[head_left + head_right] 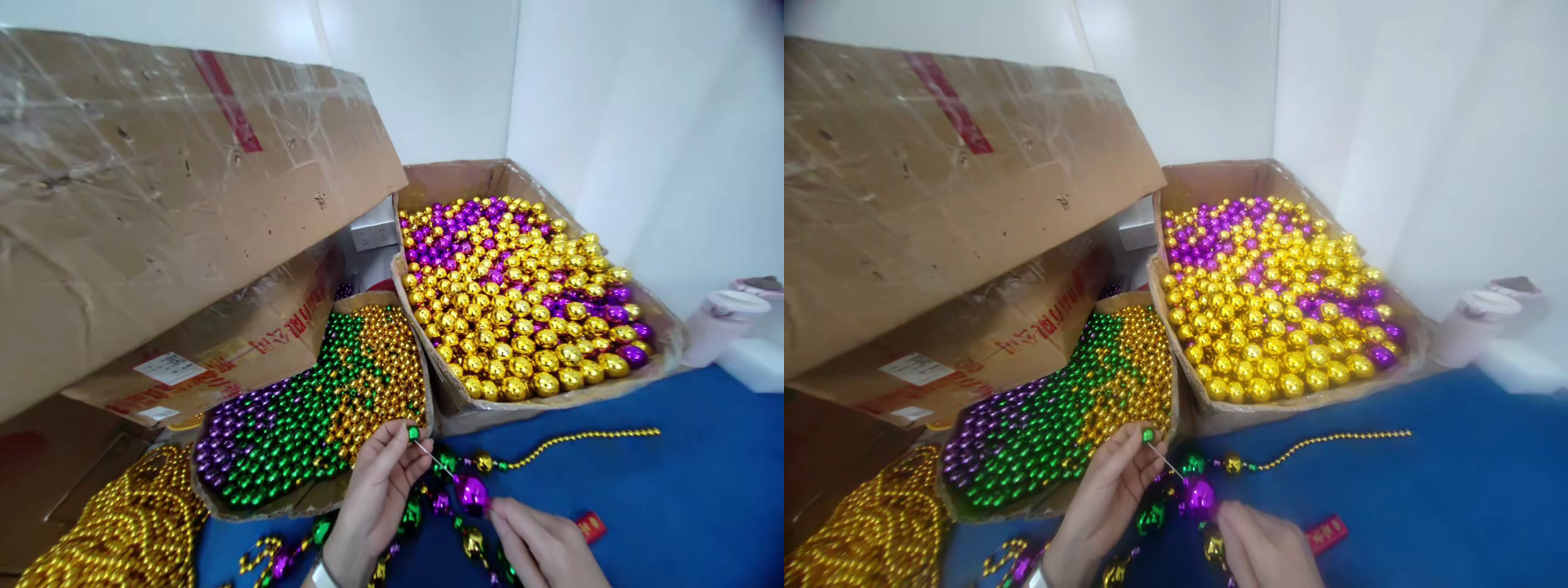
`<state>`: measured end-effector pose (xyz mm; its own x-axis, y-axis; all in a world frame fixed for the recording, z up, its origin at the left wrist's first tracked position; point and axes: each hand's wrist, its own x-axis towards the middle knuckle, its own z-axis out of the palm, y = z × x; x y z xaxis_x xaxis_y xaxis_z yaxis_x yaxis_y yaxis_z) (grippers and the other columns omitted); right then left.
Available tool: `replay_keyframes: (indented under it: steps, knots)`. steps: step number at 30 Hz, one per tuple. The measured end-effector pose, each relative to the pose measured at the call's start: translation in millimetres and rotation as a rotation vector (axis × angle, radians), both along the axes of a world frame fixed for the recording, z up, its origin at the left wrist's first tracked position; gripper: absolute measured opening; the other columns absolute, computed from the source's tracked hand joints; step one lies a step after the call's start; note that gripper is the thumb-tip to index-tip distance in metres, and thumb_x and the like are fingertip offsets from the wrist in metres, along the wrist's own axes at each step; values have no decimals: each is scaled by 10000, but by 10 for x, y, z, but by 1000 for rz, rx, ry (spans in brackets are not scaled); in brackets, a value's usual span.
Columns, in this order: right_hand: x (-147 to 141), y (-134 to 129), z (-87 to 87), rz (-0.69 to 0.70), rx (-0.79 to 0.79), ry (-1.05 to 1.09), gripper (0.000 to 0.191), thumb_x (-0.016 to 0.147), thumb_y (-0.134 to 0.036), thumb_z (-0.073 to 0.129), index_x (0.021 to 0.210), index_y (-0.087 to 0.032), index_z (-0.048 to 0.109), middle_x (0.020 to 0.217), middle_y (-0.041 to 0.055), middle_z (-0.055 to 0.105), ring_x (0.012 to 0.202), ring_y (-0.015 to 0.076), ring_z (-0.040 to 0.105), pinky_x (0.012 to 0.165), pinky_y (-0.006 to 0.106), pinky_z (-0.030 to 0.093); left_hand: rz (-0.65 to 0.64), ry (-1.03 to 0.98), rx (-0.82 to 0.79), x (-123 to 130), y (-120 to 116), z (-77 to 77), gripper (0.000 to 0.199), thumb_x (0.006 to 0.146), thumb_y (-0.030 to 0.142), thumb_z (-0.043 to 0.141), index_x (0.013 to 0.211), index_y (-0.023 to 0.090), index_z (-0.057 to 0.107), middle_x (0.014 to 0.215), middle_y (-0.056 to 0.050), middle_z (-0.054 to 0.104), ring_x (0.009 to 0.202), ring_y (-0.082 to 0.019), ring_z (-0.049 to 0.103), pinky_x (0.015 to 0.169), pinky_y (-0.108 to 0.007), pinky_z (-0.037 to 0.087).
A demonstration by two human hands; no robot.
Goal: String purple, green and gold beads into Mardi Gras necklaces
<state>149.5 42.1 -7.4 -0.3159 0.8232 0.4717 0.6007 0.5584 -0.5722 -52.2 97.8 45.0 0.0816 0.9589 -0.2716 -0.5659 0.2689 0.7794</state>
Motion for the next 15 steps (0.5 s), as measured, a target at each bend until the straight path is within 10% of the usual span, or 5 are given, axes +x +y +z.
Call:
replay_keyframes:
  steps: [15]
  knots:
    - [728,-256,-187,-281,-291,77,142,955,-225,354,940,-216,496,816,24,584,718,147,569,657,254,437,-312,450,345,1057,-131,-217,154,760,245,658,870,148,703,905,-88,701,829,-205,625,764,-280,483]
